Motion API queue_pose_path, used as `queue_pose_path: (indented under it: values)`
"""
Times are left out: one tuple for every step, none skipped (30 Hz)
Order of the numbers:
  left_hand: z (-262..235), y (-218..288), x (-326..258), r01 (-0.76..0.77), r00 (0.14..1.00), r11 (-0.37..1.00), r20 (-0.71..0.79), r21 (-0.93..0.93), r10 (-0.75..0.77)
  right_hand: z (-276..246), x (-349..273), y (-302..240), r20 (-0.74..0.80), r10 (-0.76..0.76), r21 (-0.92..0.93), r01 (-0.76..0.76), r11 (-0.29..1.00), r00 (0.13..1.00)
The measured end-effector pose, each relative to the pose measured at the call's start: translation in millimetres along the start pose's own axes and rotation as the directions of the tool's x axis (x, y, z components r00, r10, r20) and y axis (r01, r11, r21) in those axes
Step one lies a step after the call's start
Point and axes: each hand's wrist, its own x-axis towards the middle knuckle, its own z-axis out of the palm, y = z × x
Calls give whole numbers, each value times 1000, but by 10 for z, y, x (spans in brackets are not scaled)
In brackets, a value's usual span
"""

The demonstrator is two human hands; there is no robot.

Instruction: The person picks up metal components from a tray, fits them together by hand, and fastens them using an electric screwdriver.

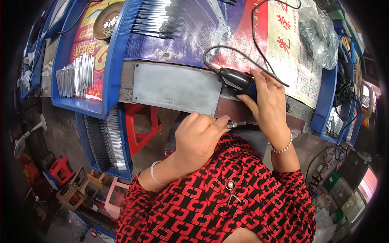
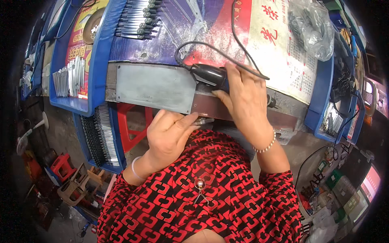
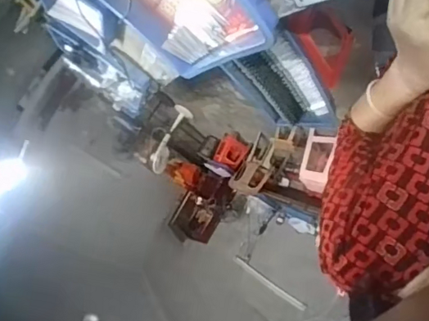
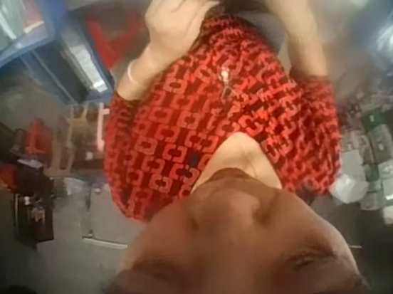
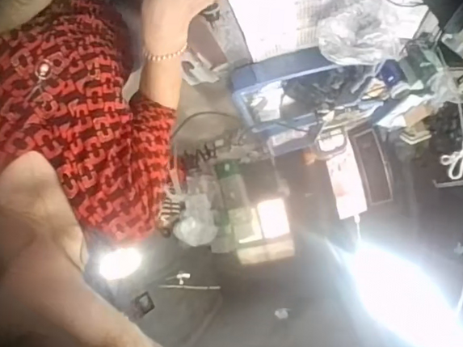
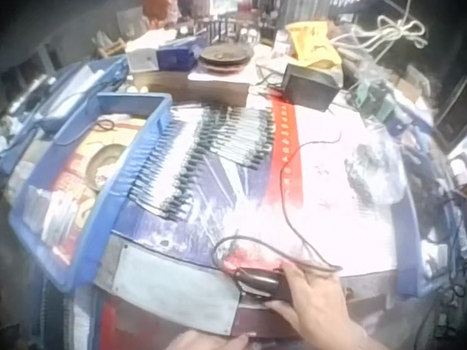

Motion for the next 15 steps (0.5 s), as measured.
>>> queue_pose_path:
  values:
    - [-20,22,0,222,975,948,57,-227,-214,-63,-47,-72,0,12,156,-12,988,1000]
    - [-35,47,12,423,905,797,164,-431,-392,-142,-116,-130,3,33,300,-32,953,999]
    - [23,-18,-31,439,891,706,168,-556,-422,-175,-182,-168,100,-35,487,-19,873,994]
    - [41,-26,-16,438,892,705,176,-558,-416,-192,-257,-195,181,-113,651,-33,758,977]
    - [58,-31,4,568,786,392,337,-723,-518,-150,-335,-252,239,-158,765,-86,638,958]
    - [77,-33,17,628,661,24,517,-778,-543,-42,-416,-281,310,-141,846,-205,492,940]
    - [108,-31,8,633,645,-23,544,-773,-536,54,-475,-294,318,-114,883,-250,397,941]
    - [111,-25,19,637,643,-25,549,-770,-533,107,-512,-305,327,-87,910,-289,296,941]
    - [107,-18,38,670,643,30,560,-742,-523,115,-518,-313,328,-82,910,-292,295,941]
    - [106,-14,38,700,640,85,569,-709,-516,128,-522,-325,372,-54,906,-350,238,927]
    - [124,-19,13,702,638,85,572,-707,-515,138,-533,-334,416,-29,897,-405,179,909]
    - [157,-34,-32,682,693,222,520,-697,-498,152,-562,-341,417,-27,897,-406,177,909]
    - [186,-53,-57,647,748,356,470,-674,-469,175,-589,-342,473,-34,876,-466,129,880]
    - [199,-64,-70,647,749,358,470,-674,-467,187,-606,-343,527,-44,849,-522,81,849]
    - [208,-71,-79,618,777,396,452,-679,-438,187,-610,-344,525,-42,850,-521,81,850]
